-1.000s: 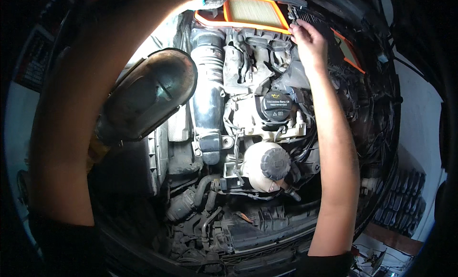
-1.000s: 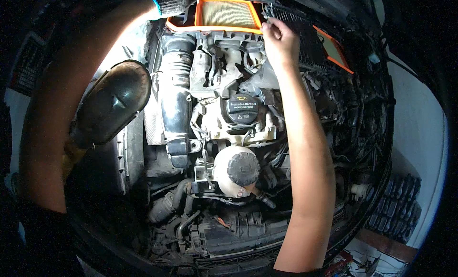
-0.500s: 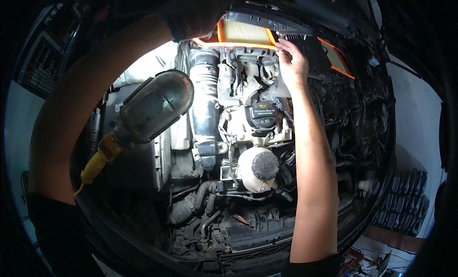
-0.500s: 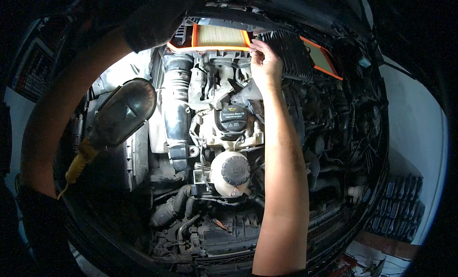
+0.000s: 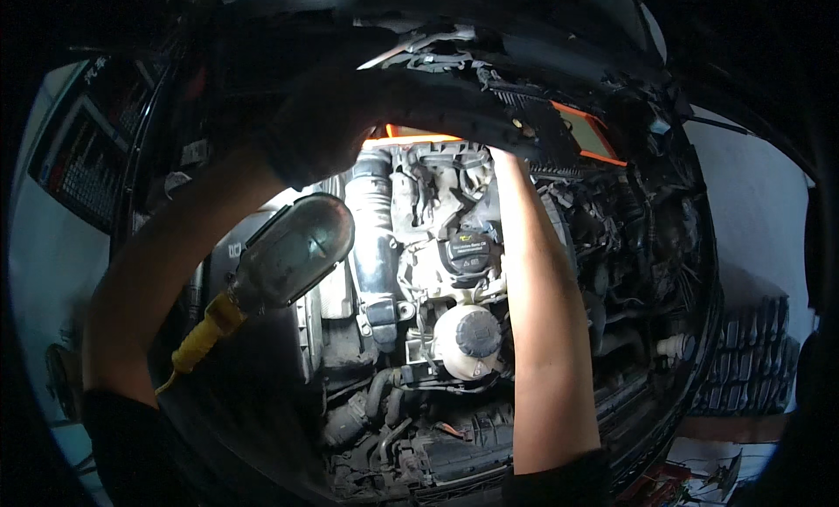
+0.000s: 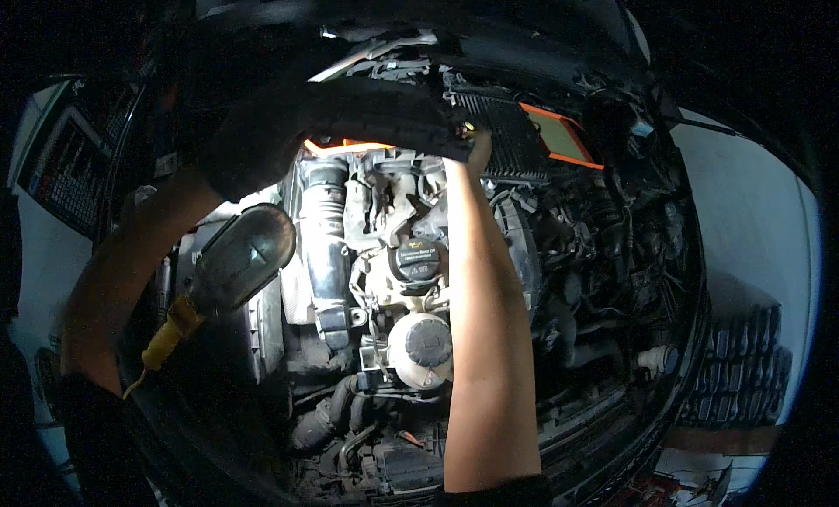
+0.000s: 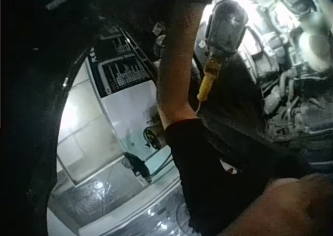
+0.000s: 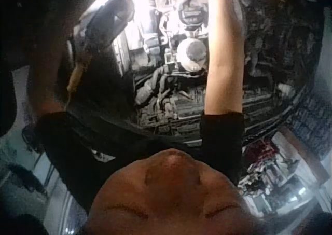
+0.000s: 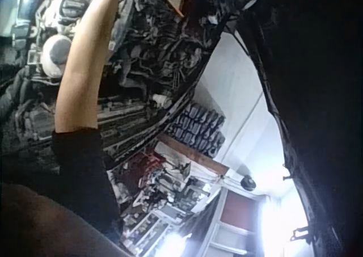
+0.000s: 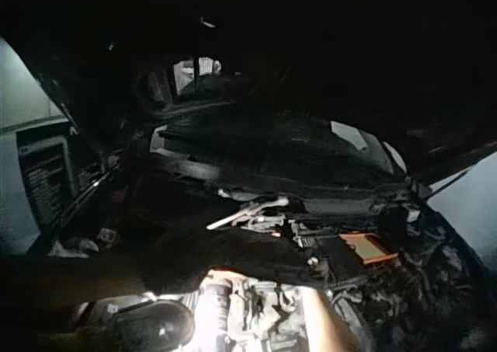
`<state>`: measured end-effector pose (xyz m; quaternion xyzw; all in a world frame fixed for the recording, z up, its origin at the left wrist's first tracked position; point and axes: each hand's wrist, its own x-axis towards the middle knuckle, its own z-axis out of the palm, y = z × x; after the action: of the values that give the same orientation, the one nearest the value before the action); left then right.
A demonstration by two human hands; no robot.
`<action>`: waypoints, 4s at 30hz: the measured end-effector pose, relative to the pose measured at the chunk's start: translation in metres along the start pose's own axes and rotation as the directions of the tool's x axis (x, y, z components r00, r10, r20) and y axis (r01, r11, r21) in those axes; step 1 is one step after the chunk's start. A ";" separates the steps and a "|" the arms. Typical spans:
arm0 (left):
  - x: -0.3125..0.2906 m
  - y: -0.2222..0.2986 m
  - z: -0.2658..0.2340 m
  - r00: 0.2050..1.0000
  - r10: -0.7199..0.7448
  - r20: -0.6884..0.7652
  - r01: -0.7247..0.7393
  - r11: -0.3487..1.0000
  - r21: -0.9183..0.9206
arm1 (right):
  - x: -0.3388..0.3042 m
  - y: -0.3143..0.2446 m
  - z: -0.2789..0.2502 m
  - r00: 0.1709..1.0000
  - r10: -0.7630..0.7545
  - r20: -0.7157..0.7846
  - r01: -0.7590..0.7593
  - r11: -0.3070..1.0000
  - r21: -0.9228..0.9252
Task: The person removes the air filter housing cover, takes out the old air filter, and installs a new orange-framed air filter into the engine bay. The person then reattaches the housing cover and secures it in place.
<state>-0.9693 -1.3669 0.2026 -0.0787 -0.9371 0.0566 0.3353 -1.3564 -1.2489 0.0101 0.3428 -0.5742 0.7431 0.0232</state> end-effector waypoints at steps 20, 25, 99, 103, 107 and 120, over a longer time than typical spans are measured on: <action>-0.144 -0.112 -0.036 0.965 -0.155 -0.211 0.254 0.748 0.613 | -0.049 -0.103 0.081 0.699 0.686 -0.201 -0.611 0.720 0.331; -0.125 -0.107 -0.023 0.886 -0.178 -0.429 0.350 0.863 0.365 | -0.049 -0.106 0.083 0.751 0.624 -0.216 -0.612 0.781 0.127; -0.132 -0.143 0.017 0.831 -0.290 -0.475 0.319 0.948 -0.019 | -0.015 0.006 0.259 0.693 0.420 0.585 0.463 0.362 -0.809; -0.152 -0.147 0.017 0.814 -0.386 -0.435 0.411 0.911 -0.040 | -0.051 -0.055 0.297 0.706 0.469 0.530 0.485 0.224 -0.845; -0.138 -0.143 0.022 0.816 -0.377 -0.438 0.382 0.920 -0.081 | -0.046 -0.050 0.265 0.755 0.327 0.569 0.450 0.373 -0.811; -0.150 -0.155 0.026 0.845 -0.336 -0.416 0.324 0.941 -0.101 | -0.042 -0.037 0.279 0.792 0.161 0.589 0.485 0.422 -0.766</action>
<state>-0.8886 -1.5481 0.1143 0.0687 -0.8407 -0.0330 0.5361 -1.1740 -1.4640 0.0480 0.5436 -0.8150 0.1739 0.0998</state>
